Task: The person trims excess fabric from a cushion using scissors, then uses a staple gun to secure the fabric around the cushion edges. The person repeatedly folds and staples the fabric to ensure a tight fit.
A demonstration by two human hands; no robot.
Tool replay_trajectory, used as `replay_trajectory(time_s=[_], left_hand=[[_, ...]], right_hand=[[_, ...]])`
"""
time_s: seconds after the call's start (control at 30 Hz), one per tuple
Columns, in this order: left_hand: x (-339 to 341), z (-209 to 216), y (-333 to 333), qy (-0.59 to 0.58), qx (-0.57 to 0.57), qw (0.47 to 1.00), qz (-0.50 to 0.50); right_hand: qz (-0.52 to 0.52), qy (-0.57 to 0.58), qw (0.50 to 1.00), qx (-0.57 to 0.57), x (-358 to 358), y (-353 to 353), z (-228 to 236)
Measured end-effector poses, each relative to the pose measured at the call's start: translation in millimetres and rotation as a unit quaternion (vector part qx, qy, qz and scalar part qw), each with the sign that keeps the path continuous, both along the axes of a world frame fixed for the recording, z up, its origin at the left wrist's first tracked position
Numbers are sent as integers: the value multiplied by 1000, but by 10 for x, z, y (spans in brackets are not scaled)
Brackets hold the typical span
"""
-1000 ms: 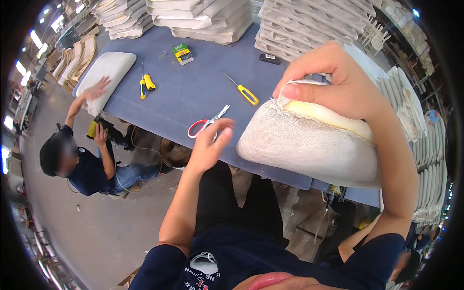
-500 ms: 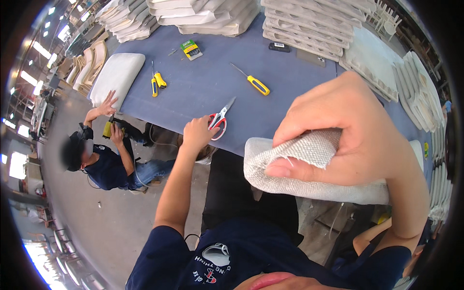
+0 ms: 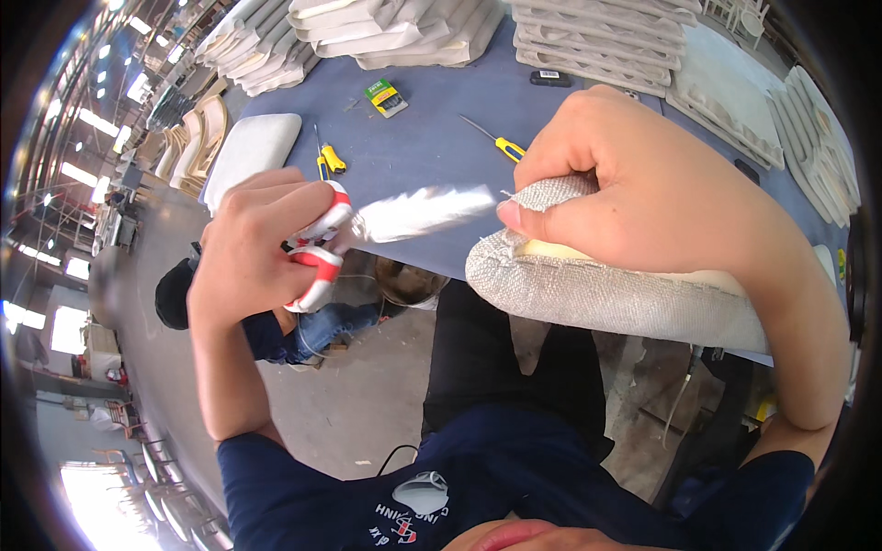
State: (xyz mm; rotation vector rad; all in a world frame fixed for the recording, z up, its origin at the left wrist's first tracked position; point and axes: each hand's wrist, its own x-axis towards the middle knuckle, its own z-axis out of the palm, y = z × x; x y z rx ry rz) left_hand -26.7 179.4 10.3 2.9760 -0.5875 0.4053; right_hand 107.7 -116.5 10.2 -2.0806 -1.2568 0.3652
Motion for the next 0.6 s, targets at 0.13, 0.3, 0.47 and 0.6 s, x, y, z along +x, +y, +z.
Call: replay_trajectory(time_s=[0.13, 0.3, 0.47, 0.6], left_hand=[[99, 279, -26, 15, 97, 993, -63], [176, 426, 5, 63, 136, 987, -60], [214, 496, 20, 90, 146, 982, -74], [218, 602, -19, 106, 187, 974, -69]], right_hand=[[-22, 40, 998, -48, 7, 31, 84], [-7, 50, 997, -58, -19, 35, 115], [-1, 36, 999, -36, -32, 3, 61], [2, 34, 999, -33, -24, 15, 66]])
